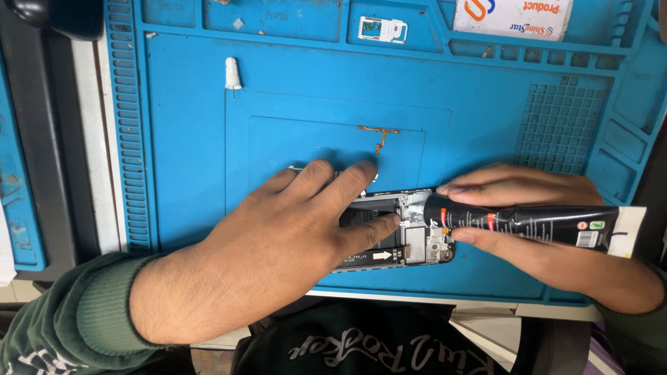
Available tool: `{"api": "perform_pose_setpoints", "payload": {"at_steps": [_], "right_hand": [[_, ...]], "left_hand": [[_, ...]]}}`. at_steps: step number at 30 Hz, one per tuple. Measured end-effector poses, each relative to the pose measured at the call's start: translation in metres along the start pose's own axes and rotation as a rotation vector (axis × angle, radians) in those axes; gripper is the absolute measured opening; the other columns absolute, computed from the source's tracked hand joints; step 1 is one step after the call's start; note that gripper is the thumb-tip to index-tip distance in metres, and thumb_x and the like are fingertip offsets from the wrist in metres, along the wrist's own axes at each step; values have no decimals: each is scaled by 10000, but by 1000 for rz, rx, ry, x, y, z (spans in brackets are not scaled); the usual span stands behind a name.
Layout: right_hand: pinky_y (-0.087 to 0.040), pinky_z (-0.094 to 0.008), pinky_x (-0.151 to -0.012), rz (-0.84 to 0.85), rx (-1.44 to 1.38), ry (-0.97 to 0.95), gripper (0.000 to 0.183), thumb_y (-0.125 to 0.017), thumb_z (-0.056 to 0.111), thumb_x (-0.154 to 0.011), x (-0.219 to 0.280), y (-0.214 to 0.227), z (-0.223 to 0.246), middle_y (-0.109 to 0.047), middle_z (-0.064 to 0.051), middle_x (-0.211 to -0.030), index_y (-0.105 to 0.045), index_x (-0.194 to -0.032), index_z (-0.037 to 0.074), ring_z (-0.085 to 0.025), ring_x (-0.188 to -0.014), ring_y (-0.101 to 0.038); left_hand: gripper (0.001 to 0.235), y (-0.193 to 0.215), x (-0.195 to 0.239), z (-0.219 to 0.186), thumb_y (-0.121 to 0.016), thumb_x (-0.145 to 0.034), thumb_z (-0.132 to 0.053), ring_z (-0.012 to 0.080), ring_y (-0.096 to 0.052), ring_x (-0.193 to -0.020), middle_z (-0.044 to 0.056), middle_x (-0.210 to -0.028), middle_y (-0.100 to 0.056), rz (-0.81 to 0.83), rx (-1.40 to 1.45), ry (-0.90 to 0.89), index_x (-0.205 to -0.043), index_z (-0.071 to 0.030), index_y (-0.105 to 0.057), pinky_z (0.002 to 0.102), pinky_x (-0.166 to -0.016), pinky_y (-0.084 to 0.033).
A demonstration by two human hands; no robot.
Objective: The person disassembles a smartphone, applies adhesive to internal components, and reassembles the device using a screwdriver and tweezers. The person secures the back cover and camera module during reassembly.
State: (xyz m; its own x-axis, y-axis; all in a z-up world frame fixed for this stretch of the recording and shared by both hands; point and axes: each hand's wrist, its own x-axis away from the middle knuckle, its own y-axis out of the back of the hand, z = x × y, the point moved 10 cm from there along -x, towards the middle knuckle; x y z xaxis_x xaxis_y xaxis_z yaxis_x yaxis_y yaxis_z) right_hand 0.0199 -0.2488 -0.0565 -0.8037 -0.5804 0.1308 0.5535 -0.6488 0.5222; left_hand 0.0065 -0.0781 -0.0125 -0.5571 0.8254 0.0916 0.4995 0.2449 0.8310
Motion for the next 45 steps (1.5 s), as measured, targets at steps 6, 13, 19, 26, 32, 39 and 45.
{"api": "perform_pose_setpoints", "payload": {"at_steps": [6,13,19,26,32,39,45], "right_hand": [[-643,-251,-759,21,12,-40,408,-819,192,-776,0,-2,-5,-766,-84,-1134,-725,-1157,76,-161,-973,-776],[-648,-249,-772,-5,-40,-18,379,-799,177,-818,2,0,-5,-755,-101,-1144,-694,-1166,72,-179,-1002,-774],[-638,-301,-861,-60,-339,-19,315,-731,119,-921,7,6,-15,-752,-140,-1175,-661,-1217,38,-233,-1043,-769],[-572,-359,-1034,-137,-613,-167,314,-679,87,-993,19,12,-37,-661,-215,-1315,-610,-1284,-9,-275,-1215,-665],[-561,-460,-1112,-186,-989,-235,296,-634,106,-1062,22,4,-53,-653,-225,-1289,-597,-1325,-24,-301,-1222,-651],[-614,-562,-1107,-229,-1143,-165,259,-645,135,-1045,11,11,-25,-645,-139,-1253,-628,-1266,2,-277,-1228,-666],[-699,-377,-873,-166,-685,58,276,-691,176,-996,19,29,32,-703,-161,-1186,-630,-1233,46,-248,-1051,-752]], "left_hand": [[533,-1,0,0,-696,-766,-113,298,-535,-1063,194,-1359,-488,9,2,-2,-1292,-196,-712,411,-855,-523],[583,-1,-2,1,-688,-739,-80,314,-545,-1069,206,-1329,-498,38,40,9,-1315,-169,-666,446,-872,-526],[670,5,8,8,-654,-767,-3,327,-559,-1135,168,-1238,-552,89,284,53,-1425,40,-535,447,-1004,-486],[517,-9,18,2,-765,-872,-278,363,-471,-1211,176,-1277,-509,29,299,31,-1283,-18,-588,494,-1024,-419],[478,-4,29,-6,-791,-783,-305,412,-411,-1321,215,-1435,-438,-156,155,63,-1200,-134,-628,523,-1053,-382],[357,-4,38,-14,-773,-811,-160,379,-416,-1282,189,-1437,-447,-216,162,52,-1129,-94,-627,532,-1033,-344],[140,-4,57,-49,-687,-894,-180,285,-499,-1252,131,-1456,-544,-348,-142,-74,-1014,-121,-647,500,-1123,-370]]}}
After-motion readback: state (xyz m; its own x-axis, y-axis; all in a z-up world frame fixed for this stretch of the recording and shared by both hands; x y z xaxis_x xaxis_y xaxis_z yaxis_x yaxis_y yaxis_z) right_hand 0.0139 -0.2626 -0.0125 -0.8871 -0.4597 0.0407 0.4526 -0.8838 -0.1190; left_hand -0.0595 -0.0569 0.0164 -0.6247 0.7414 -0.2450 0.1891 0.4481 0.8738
